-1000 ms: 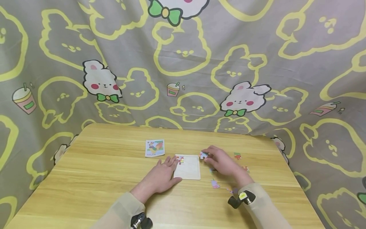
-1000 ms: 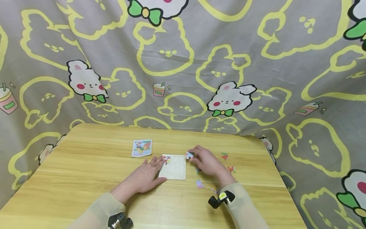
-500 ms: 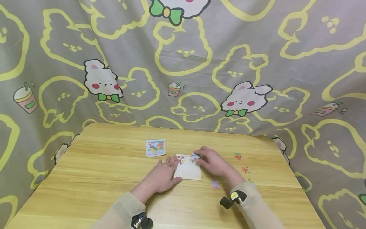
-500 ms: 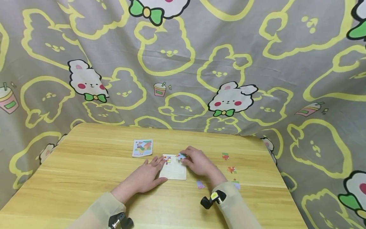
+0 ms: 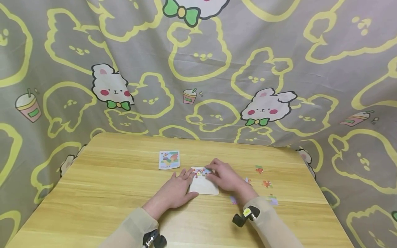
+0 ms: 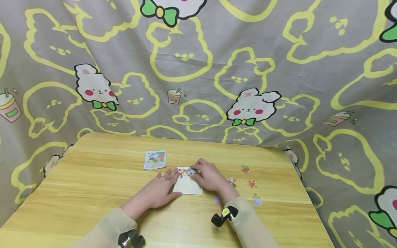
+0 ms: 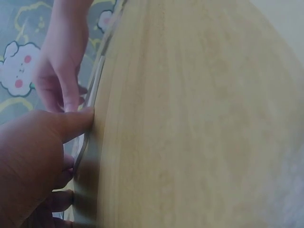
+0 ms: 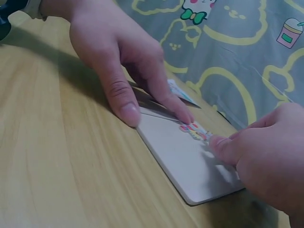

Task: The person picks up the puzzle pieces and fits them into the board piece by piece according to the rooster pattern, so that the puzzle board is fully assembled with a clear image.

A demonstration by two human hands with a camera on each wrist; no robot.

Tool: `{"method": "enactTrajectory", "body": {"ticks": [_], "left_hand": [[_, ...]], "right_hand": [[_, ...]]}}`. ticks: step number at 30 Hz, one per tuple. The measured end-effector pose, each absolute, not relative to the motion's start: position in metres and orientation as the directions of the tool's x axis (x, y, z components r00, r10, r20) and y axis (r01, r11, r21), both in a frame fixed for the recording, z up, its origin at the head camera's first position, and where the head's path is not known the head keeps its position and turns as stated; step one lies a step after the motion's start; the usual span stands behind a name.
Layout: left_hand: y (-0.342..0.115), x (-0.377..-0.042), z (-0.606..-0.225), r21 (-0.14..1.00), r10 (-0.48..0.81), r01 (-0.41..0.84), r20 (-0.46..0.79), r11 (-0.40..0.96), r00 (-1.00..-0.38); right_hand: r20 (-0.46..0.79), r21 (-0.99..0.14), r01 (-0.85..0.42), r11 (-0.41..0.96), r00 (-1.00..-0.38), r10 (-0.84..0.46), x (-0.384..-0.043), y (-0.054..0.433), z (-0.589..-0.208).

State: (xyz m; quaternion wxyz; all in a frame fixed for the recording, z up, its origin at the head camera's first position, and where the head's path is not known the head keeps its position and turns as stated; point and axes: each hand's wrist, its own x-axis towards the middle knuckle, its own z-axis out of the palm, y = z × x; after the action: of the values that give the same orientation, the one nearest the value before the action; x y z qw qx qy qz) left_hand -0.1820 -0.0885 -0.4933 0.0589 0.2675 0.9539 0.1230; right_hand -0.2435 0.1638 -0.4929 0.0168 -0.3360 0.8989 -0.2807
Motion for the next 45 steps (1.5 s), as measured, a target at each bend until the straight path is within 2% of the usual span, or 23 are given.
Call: {"method": "enactTrajectory", "body": {"ticks": [8, 18, 27, 33, 45], "left_hand": [[-0.086, -0.182, -0.493, 0.262, 0.525, 0.496, -0.049, 0.828, -0.850], [-0.085, -0.183, -0.490, 0.185, 0.525, 0.507, -0.064, 0.842, -0.849], [-0.084, -0.182, -0.486, 0.194, 0.526, 0.507, -0.058, 0.840, -0.848], [-0.081, -0.183, -0.486, 0.148, 0.522, 0.511, -0.048, 0.847, -0.851], [-0.072, -0.186, -0.492, 0.201, 0.506, 0.492, -0.023, 0.847, -0.862]], "right_hand": [[0.143, -0.478, -0.586, 0.655, -0.787, -0.600, -0.245, 0.159, -0.499], [0.120, -0.437, -0.586, 0.682, -0.790, -0.601, -0.245, 0.157, -0.499], [0.115, -0.421, -0.589, 0.690, -0.789, -0.604, -0.246, 0.158, -0.495], [0.103, -0.425, -0.576, 0.698, -0.797, -0.595, -0.244, 0.154, -0.496], [0.089, -0.457, -0.559, 0.691, -0.802, -0.590, -0.245, 0.151, -0.495]]}}
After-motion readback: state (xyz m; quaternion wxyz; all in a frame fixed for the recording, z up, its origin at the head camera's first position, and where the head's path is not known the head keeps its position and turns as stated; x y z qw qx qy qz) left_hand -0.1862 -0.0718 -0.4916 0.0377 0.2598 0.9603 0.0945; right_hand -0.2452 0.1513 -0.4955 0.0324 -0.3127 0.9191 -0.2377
